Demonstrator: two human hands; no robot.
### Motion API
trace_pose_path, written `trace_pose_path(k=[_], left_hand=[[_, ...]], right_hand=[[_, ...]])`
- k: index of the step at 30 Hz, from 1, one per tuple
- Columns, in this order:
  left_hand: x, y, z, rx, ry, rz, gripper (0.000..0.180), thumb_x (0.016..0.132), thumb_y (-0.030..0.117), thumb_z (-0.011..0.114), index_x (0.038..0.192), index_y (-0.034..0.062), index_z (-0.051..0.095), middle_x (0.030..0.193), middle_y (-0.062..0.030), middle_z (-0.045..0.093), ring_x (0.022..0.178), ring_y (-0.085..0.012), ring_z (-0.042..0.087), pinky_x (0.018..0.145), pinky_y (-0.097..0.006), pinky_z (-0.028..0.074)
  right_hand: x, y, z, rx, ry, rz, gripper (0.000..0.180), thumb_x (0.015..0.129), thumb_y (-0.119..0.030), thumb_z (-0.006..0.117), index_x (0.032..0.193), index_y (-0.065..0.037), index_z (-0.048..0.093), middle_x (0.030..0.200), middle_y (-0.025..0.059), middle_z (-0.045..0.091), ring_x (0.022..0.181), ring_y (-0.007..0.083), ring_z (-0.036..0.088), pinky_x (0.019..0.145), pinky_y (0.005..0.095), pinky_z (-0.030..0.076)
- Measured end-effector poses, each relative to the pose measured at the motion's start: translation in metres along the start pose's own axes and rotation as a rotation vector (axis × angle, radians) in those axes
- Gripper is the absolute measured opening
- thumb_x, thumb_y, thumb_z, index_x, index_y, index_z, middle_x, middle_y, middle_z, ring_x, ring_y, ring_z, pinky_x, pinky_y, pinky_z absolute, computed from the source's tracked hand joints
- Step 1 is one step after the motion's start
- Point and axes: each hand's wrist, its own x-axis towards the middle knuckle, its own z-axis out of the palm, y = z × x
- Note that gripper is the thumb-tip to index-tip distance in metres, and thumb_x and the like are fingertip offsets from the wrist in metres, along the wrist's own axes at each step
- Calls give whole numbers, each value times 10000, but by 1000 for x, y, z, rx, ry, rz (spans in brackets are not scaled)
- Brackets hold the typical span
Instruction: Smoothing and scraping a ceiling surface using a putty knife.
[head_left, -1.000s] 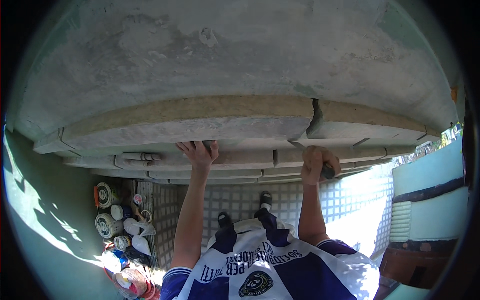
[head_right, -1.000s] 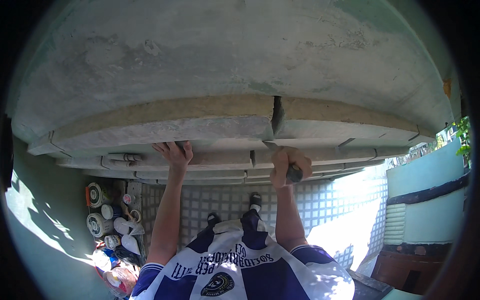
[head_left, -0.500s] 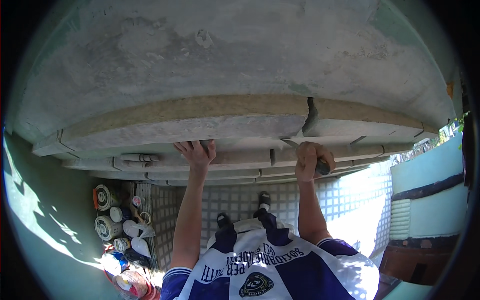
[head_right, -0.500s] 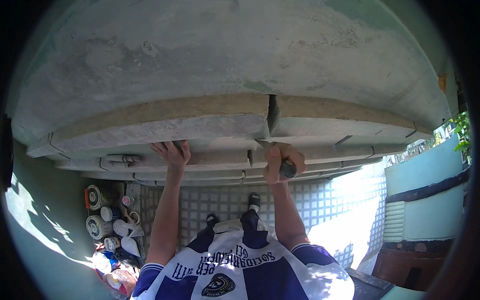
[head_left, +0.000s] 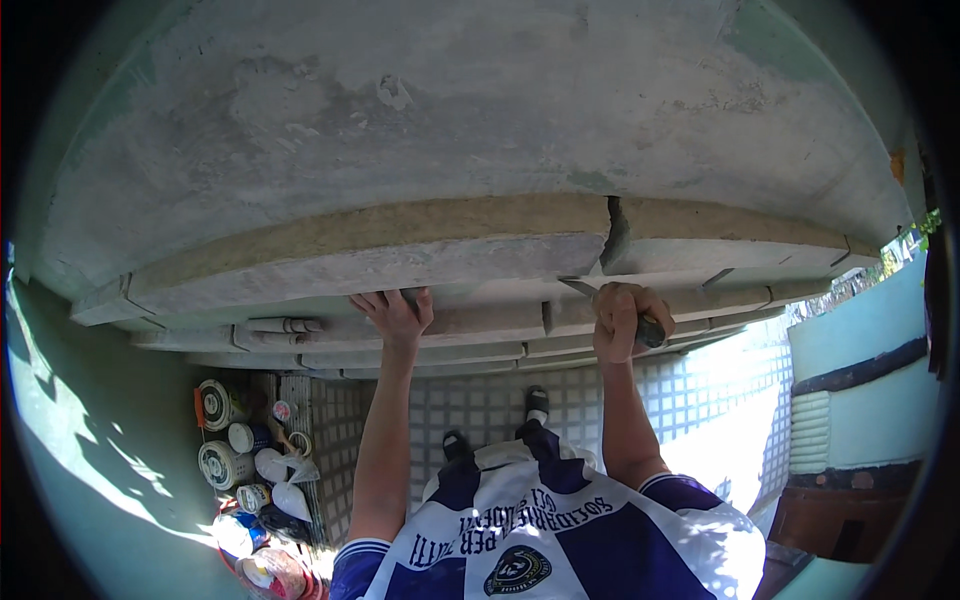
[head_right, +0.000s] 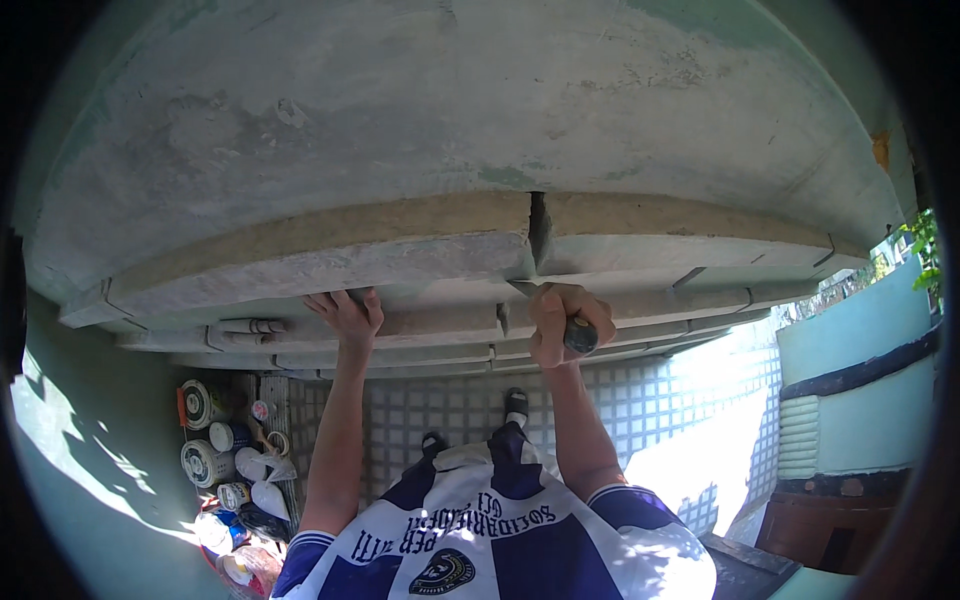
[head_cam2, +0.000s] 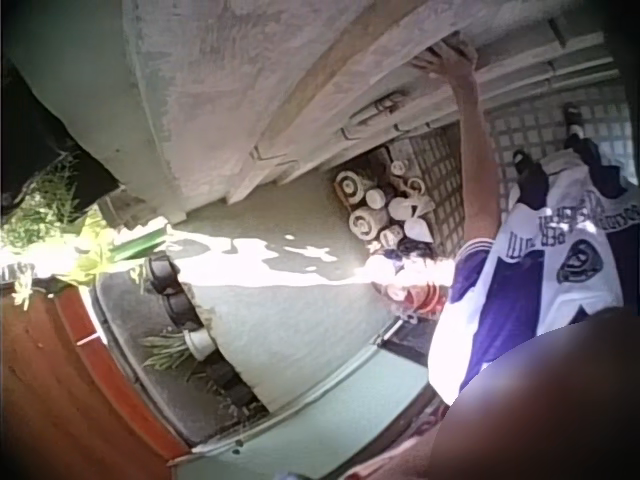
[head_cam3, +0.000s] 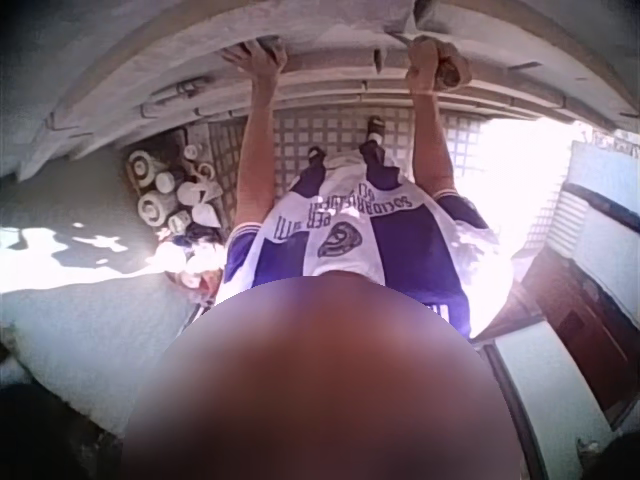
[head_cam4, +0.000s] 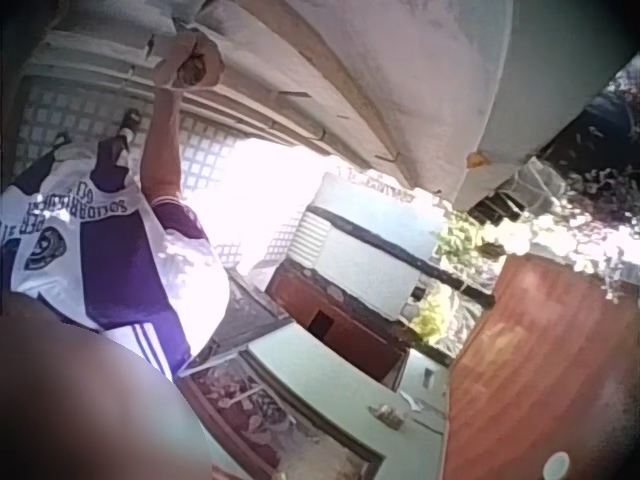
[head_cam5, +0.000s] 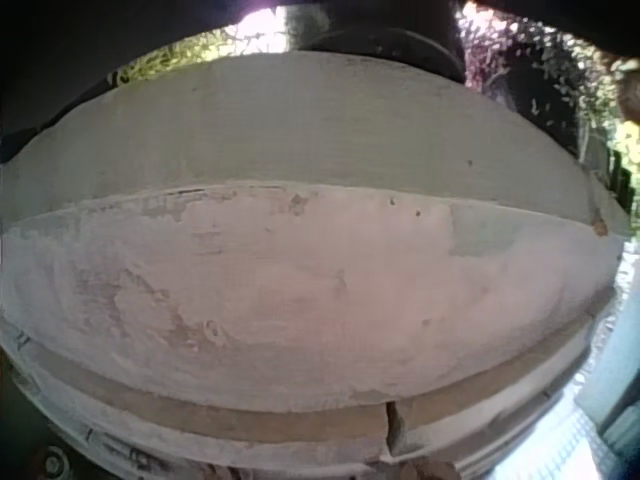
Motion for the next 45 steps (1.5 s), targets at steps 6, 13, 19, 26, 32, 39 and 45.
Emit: trace_pose_path(k=[6,13,19,26,32,39,45], left_hand=[[4,0,3,5,8,1,701,943,525,342,1449,43,273,1466,-314,196,1303,-551,213,1013,-624,205],[6,2,3,-6,19,-3,699,950,515,336,1469,56,247,1473,-308,189,1330,-536,184,1028,-621,190],[2,-1,0,-7,4,37,683,950,492,360,1420,1,297,1471,-315,185,1329,-552,178,1021,-649,183],[-2,-7,1,6,-38,-16,697,946,517,342,1450,41,268,1486,-306,168,1314,-547,193,1024,-624,187],[-1,-4,2,4,-30,-2,708,940,523,348,1454,43,263,1486,-306,165,1307,-551,197,1027,-626,181],[-4,-5,6,13,-11,12,726,944,524,334,1492,69,193,1511,-292,112,1353,-544,124,1051,-624,150],[1,1,1,8,-21,16,727,944,511,352,1474,34,212,1506,-295,124,1341,-540,153,1040,-632,162]], right_hand=[[-14,20,-12,-86,-25,-114,257,850,36,486,686,-72,320,514,7,361,388,71,282,349,260,251],[-8,4,-4,-44,-75,-105,265,840,44,483,653,-60,327,506,7,371,393,68,297,340,249,252],[-1,-11,6,46,-112,-162,255,838,43,477,648,-56,339,517,27,405,392,67,319,338,254,263],[-4,-6,0,65,-148,-106,229,852,37,478,706,-74,342,541,8,387,405,64,318,350,256,263],[-20,13,-6,-130,-37,7,260,875,-11,480,683,-88,324,507,-3,358,402,63,281,368,244,234],[-12,11,-6,-66,-121,-5,235,832,24,505,644,-20,371,499,47,429,394,80,381,359,244,333],[-11,7,-4,25,9,5,289,842,-2,524,615,-29,346,490,44,422,386,90,374,351,255,305]])
